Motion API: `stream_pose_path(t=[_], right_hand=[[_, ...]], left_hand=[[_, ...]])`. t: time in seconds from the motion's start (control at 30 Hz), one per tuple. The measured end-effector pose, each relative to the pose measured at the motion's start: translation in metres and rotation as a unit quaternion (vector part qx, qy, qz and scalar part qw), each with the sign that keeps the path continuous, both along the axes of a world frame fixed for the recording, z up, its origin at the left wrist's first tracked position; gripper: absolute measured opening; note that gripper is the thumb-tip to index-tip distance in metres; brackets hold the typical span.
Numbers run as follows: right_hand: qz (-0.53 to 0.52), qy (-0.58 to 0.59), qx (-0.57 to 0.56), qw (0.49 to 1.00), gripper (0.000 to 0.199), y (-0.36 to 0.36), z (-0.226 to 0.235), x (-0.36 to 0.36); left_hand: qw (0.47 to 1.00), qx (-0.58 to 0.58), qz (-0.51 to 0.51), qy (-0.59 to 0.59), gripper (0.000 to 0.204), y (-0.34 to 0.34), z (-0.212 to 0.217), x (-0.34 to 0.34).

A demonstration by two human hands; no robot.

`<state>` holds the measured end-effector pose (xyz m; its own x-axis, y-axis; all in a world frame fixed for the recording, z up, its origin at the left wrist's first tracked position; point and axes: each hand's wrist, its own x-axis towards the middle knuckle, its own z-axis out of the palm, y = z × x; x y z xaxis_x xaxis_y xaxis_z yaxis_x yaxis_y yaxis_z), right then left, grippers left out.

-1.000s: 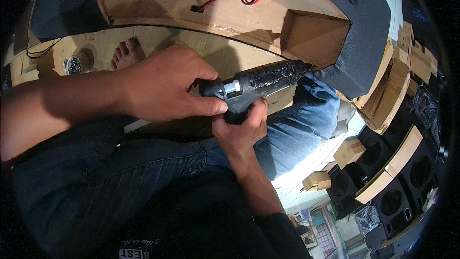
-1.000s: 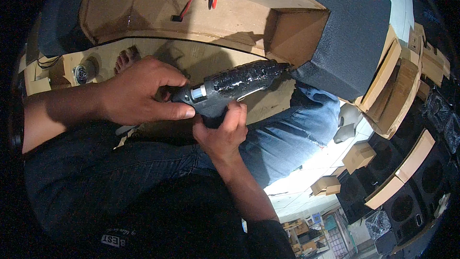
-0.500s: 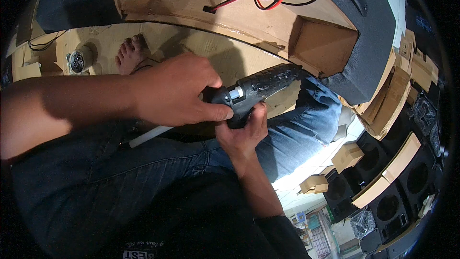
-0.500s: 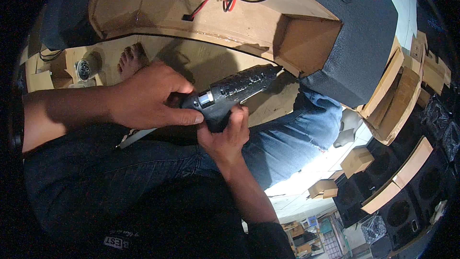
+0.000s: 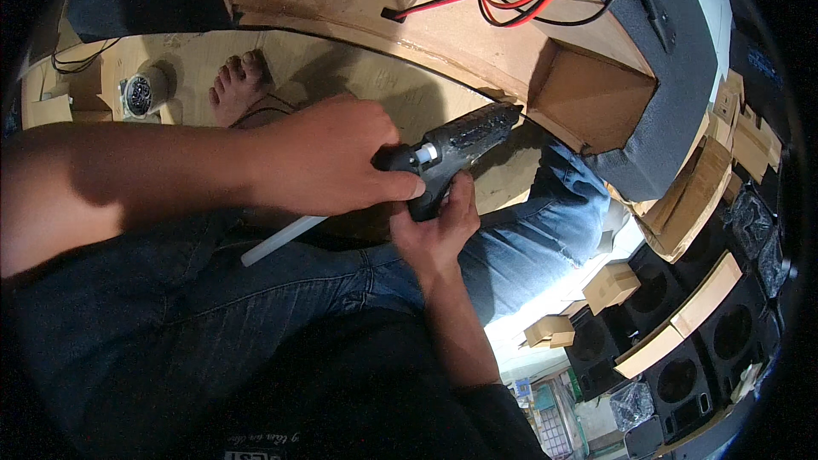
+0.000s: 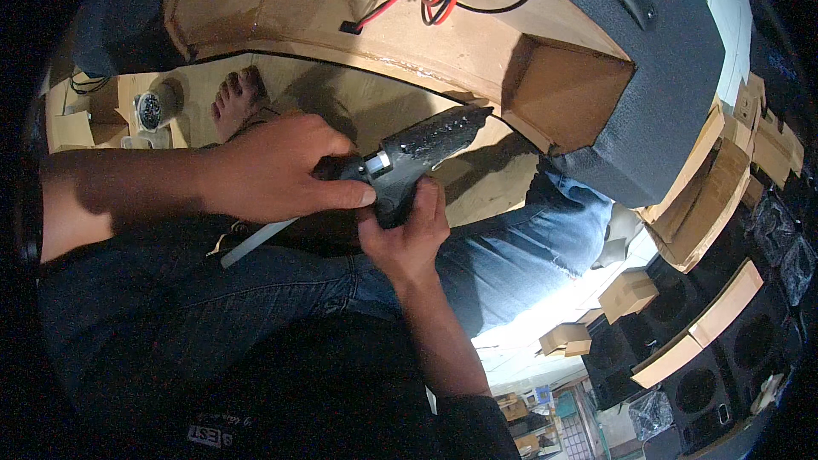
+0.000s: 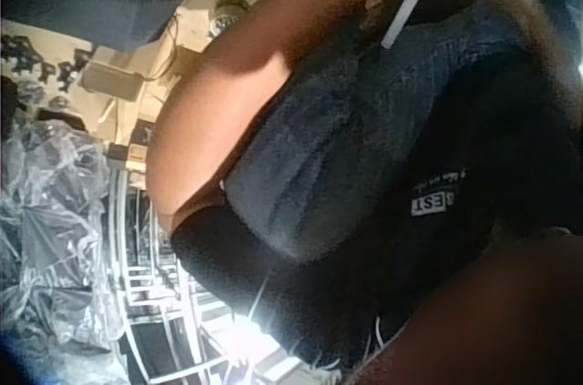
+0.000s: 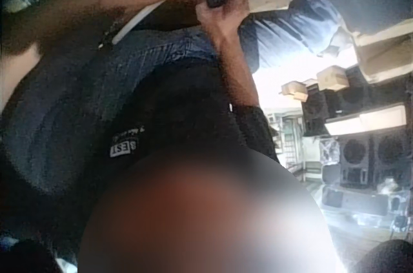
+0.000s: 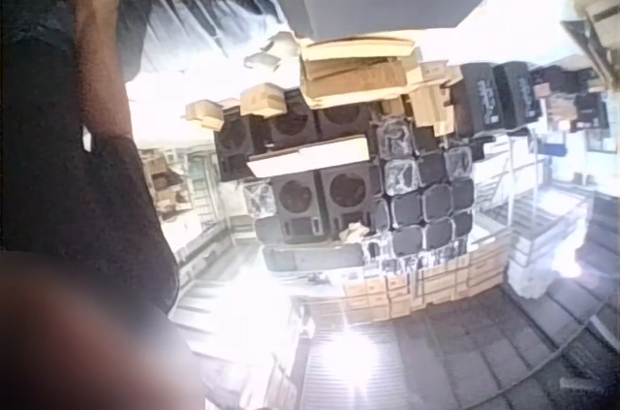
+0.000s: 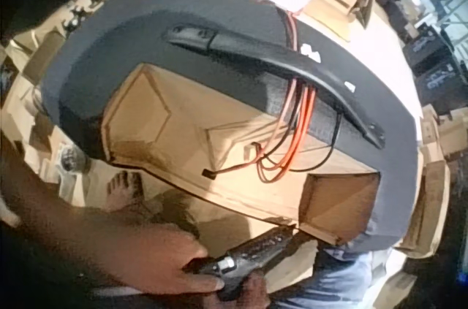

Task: The person uses a hot glue gun to apply adhesive to the edges of a wooden speaker enclosure, then presses a black foam cover onto the glued areas. The person also uses a screwdriver to tighten a screw on the speaker's terminal.

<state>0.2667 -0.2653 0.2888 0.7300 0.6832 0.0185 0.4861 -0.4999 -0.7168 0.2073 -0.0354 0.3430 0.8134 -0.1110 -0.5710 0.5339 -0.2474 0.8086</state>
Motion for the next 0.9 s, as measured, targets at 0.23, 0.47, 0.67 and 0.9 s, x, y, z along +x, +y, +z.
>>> stream_pose_path(t=[0.23,0.47,0.67,0.9], right_hand=[[-0.039,0.027,-0.048,0.998,0.048,0.004,0.004,0.006],[-0.046,0.034,-0.040,0.998,0.048,0.000,0.000,0.008],[-0.053,0.048,-0.037,0.997,0.046,0.000,0.000,0.006],[-0.070,0.102,-0.050,0.991,0.045,0.000,0.005,0.006]], left_hand=[[1.000,0.001,-0.006,-0.005,0.055,-0.001,-0.005,0.014],[1.000,0.005,-0.006,-0.012,0.054,-0.002,-0.005,0.019],[0.999,0.011,-0.021,0.024,0.056,-0.003,-0.004,0.019],[1.000,0.021,-0.018,-0.008,0.057,-0.003,0.002,0.023]])
